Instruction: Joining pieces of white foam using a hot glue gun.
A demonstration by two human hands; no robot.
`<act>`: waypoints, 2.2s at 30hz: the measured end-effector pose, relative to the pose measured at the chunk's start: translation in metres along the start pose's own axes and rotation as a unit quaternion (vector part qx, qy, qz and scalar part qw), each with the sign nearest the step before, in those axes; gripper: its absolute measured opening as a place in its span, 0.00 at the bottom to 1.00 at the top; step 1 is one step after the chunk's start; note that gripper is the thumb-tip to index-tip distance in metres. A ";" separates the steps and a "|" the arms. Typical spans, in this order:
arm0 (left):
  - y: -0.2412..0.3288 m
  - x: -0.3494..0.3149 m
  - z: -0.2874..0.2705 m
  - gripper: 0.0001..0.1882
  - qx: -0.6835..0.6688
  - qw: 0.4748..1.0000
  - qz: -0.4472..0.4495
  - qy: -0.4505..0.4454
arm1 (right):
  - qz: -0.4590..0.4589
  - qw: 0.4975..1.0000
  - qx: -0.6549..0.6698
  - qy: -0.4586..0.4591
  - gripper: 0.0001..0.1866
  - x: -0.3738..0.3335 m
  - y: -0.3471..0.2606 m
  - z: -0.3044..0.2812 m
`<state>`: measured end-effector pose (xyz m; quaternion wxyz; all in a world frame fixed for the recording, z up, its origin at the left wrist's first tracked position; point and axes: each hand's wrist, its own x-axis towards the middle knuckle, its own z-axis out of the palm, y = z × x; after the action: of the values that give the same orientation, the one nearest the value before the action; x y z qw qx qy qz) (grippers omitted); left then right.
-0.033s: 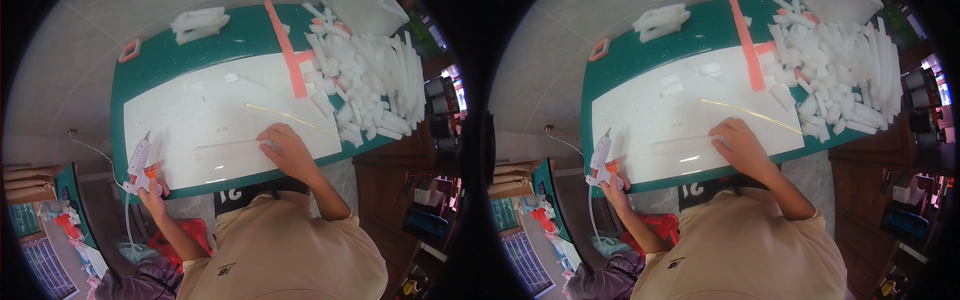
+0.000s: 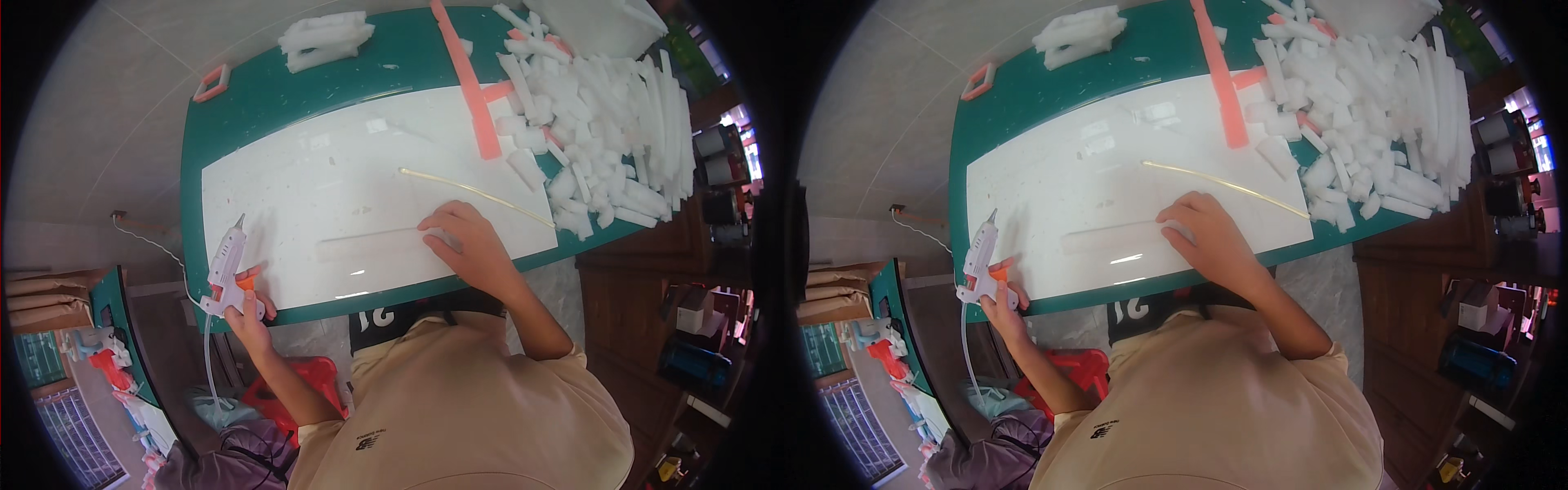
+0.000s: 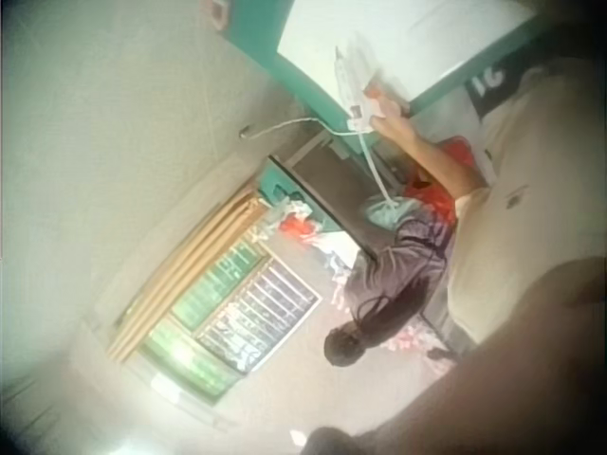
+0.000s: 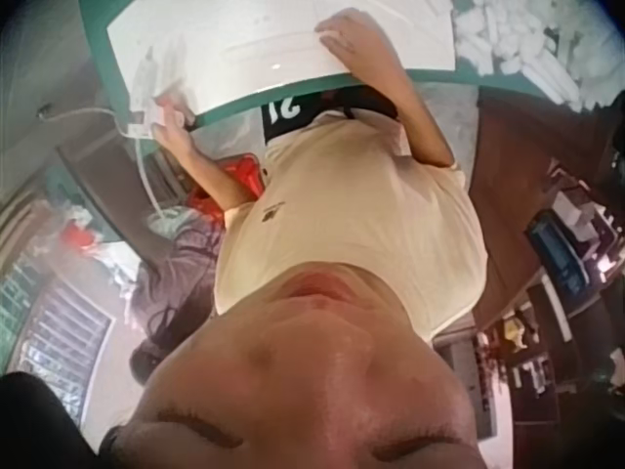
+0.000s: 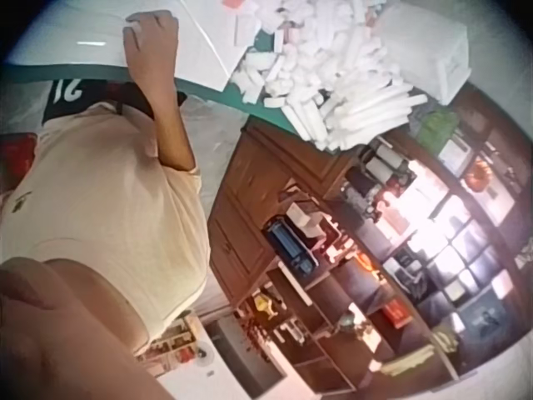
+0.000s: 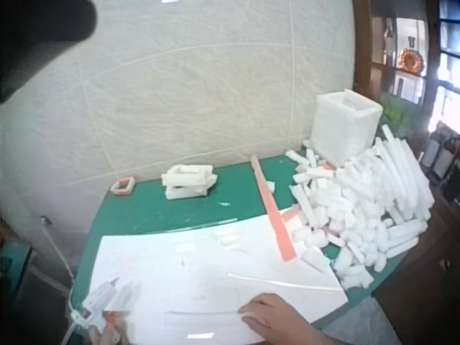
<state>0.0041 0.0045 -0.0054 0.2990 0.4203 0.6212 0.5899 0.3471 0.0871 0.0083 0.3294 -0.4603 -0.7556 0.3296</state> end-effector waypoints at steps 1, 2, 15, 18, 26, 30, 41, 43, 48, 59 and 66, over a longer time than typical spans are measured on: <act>0.001 0.000 0.000 0.18 0.001 1.000 0.000 0.001 | 0.005 1.000 0.007 -0.007 0.09 0.000 0.000 -0.001; 0.003 0.000 -0.001 0.18 0.005 1.000 -0.001 -0.002 | 0.011 1.000 0.015 -0.014 0.10 0.000 -0.001 -0.002; -0.007 0.000 -0.008 0.17 0.013 1.000 0.006 -0.020 | 0.033 0.994 0.045 0.095 0.11 -0.015 -0.002 -0.041; -0.011 0.000 -0.010 0.16 0.008 1.000 0.008 -0.005 | 0.063 0.973 -0.036 0.220 0.09 -0.030 0.017 -0.076; -0.003 -0.001 0.000 0.17 0.011 1.000 0.025 -0.002 | 0.123 0.852 -0.289 0.418 0.10 -0.077 0.050 -0.131; -0.022 0.004 -0.015 0.17 0.007 1.000 0.005 0.004 | 0.132 0.855 -0.293 0.407 0.15 -0.089 0.060 -0.136; -0.012 0.004 -0.009 0.15 0.006 1.000 0.004 0.016 | 0.114 0.893 -0.240 0.364 0.21 -0.083 0.062 -0.154; -0.016 0.002 -0.012 0.15 0.006 1.000 0.002 0.010 | 0.096 0.892 -0.260 0.356 0.21 -0.082 0.063 -0.162; -0.006 -0.002 -0.004 0.14 0.007 0.999 -0.013 0.032 | 0.100 0.919 -0.275 0.265 0.23 -0.076 0.071 -0.176; -0.004 -0.001 -0.006 0.17 0.012 1.000 0.002 -0.023 | 0.139 0.929 -0.295 0.175 0.21 -0.061 0.070 -0.186; -0.008 0.000 -0.012 0.17 0.004 1.000 -0.013 -0.025 | 0.174 0.936 -0.254 0.170 0.19 -0.056 0.059 -0.191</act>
<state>-0.0071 -0.0009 -0.0119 0.3198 0.4280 0.6214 0.5730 0.5481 0.0948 0.0584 0.2624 -0.7024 -0.6548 0.0952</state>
